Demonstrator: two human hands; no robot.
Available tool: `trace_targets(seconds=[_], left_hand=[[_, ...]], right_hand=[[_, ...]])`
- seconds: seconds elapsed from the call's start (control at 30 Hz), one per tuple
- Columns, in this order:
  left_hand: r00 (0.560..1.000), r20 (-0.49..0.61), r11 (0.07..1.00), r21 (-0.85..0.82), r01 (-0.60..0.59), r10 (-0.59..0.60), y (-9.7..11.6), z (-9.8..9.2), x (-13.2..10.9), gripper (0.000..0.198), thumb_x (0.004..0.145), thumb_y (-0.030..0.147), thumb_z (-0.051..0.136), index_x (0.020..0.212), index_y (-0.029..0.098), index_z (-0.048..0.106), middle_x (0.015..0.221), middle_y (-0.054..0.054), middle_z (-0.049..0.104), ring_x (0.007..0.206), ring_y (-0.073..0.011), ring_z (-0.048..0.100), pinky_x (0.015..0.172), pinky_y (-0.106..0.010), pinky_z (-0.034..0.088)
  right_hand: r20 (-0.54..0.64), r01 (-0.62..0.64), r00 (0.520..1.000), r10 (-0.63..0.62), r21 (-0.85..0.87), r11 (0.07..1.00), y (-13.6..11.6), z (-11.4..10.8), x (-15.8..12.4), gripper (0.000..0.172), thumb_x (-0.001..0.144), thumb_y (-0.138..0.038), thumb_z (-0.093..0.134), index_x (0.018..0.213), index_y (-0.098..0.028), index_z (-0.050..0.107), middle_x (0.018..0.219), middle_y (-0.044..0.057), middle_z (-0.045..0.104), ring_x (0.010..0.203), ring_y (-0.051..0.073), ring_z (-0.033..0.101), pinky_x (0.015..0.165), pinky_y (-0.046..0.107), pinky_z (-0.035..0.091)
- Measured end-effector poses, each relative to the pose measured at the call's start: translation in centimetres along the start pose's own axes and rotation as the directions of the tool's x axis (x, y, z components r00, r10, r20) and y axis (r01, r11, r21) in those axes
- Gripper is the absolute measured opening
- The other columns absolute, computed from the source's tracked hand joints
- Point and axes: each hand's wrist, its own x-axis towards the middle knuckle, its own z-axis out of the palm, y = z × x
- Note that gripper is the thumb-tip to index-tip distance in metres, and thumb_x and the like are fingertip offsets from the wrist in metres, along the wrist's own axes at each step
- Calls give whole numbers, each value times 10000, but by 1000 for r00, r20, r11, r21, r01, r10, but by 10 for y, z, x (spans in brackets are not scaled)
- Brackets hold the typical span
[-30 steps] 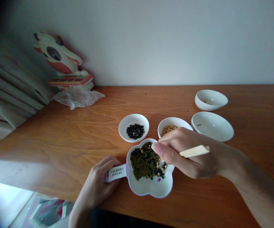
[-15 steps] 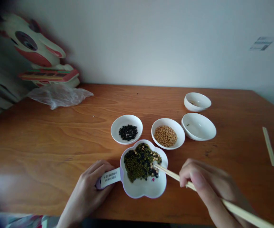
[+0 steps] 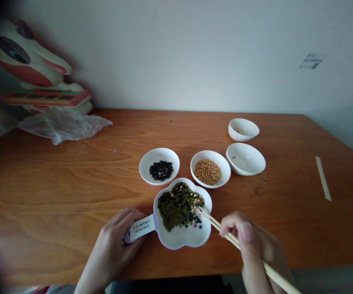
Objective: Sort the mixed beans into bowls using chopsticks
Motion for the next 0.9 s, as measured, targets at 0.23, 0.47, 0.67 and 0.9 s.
trace_targets(seconds=[0.23,0.47,0.67,0.9], left_hand=[[999,-17,999,-1,-36,36,-2,0,2,124,934,162,665,1007,258,696,929,-17,727,818,-213,700,700,-304,550],[1000,11,1000,-8,-12,12,-4,1,1,169,924,145,655,1034,265,701,964,-15,739,846,-215,714,720,-304,568],[1000,3,1000,20,0,0,-6,3,-1,161,940,154,651,1046,268,694,976,-20,730,868,-220,708,741,-307,562],[1000,27,1000,12,5,-6,-6,2,-2,137,959,166,641,1046,257,696,992,-36,732,874,-221,714,748,-311,569]], right_hand=[[-79,-55,996,52,-45,997,19,9,-20,616,1131,-507,234,878,-265,741,856,44,789,778,208,753,535,240,529],[-85,32,996,-33,-18,999,21,15,-19,579,1141,-499,260,902,-267,734,851,35,781,866,204,772,648,215,583],[-119,59,991,-59,-5,998,15,17,-14,543,1144,-491,309,885,-265,729,817,23,768,831,185,754,651,197,570],[-178,-32,983,47,88,996,15,26,-17,592,1139,-539,308,832,-245,720,795,40,740,833,200,722,685,237,563]])
